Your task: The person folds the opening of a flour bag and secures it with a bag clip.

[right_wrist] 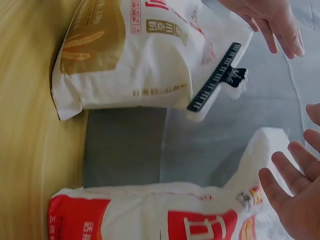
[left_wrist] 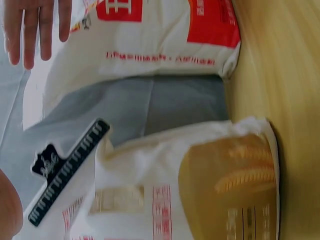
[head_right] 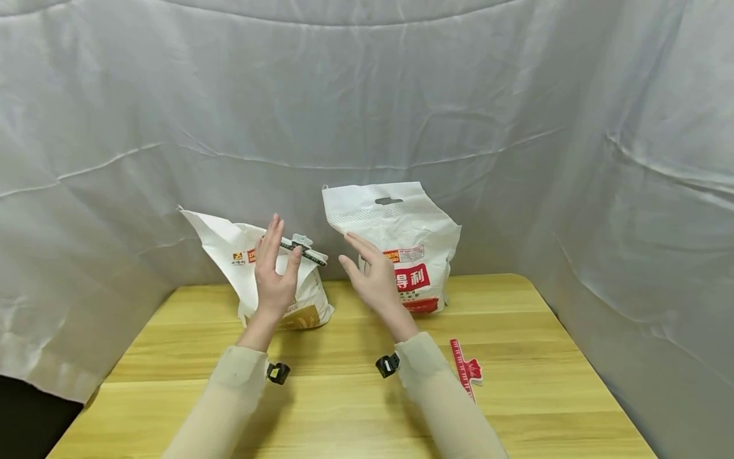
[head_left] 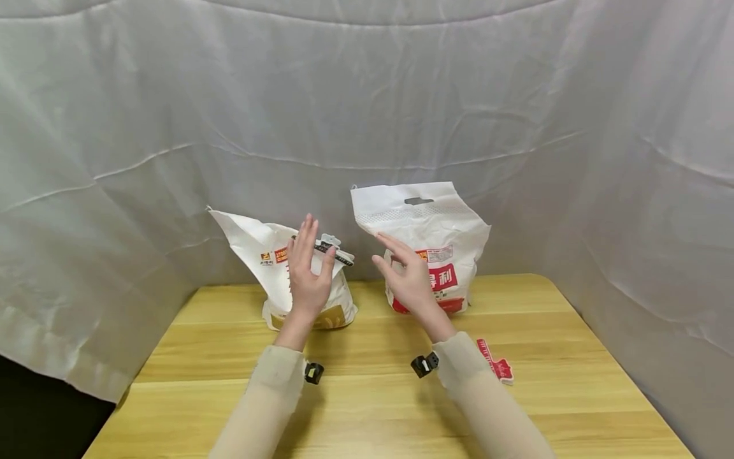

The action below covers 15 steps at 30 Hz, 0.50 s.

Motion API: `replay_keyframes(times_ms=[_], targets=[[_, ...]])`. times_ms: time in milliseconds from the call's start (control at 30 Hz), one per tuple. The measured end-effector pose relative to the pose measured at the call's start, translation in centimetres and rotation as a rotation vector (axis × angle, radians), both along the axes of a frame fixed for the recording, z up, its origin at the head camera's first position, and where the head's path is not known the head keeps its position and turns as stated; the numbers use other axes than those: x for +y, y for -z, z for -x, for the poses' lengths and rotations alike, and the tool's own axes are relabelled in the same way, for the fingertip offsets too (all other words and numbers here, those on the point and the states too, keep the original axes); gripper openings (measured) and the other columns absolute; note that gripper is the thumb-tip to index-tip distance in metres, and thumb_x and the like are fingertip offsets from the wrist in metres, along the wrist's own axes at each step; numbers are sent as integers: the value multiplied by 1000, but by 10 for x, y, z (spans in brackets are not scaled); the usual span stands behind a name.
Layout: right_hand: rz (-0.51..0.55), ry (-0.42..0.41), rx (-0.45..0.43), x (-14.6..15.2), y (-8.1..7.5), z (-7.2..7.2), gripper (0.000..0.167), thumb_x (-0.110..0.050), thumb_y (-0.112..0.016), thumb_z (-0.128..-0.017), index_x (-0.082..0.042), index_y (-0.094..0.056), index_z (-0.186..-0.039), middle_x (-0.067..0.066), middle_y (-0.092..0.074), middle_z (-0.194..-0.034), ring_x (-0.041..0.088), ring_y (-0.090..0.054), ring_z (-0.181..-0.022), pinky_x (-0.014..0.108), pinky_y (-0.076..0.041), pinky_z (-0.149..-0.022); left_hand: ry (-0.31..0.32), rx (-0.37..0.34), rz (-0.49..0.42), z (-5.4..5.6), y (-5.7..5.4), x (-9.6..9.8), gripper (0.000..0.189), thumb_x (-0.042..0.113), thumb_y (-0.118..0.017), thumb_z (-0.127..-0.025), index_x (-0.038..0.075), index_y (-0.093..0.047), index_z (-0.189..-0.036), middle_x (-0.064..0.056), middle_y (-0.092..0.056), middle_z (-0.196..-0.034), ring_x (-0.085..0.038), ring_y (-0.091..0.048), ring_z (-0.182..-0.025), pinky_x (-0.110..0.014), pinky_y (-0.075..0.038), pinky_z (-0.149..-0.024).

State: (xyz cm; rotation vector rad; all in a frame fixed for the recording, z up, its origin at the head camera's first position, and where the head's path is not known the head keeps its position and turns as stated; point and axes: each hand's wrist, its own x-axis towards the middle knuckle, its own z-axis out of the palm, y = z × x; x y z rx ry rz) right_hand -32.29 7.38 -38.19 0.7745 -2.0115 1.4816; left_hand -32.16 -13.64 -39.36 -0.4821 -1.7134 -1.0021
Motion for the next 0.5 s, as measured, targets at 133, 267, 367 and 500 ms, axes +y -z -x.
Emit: replay_keyframes(times_ms=[133, 267, 367, 500], targets=[[32, 16, 25, 12, 2, -3, 43, -13, -73, -98, -4, -65, -139, 8, -62, -146, 26, -58, -135, 54, -55, -100, 25, 5, 9, 1, -1, 14, 56, 31, -63, -104, 3, -51, -151, -12, -43, -162, -39, -40, -148, -63, -15, -124], [30, 65, 12, 24, 2, -7, 43, -12, -74, -98, -5, -65, -139, 5, -63, -145, 27, -64, -125, 52, -58, -95, 68, -1, 21, 1, -2, 27, 56, 28, -63, -103, 3, -50, -151, -12, -43, -162, -37, -39, -149, -58, -14, -127], [25, 93, 7, 33, 1, -9, 44, -13, -74, -98, -6, -65, -140, 3, -63, -146, 27, -64, -125, 52, -58, -95, 92, -1, 48, 2, -4, 36, 57, 22, -65, -101, 2, -49, -151, -13, -42, -163, -41, -40, -148, -55, -13, -127], [28, 129, 17, 44, -1, -10, 44, -12, -73, -98, -7, -65, -141, 6, -62, -147, 25, -60, -132, 48, -55, -101, 106, -8, 92, 6, -7, 47, 59, 18, -67, -98, 1, -49, -151, -14, -41, -163, -44, -40, -147, -58, -13, -127]])
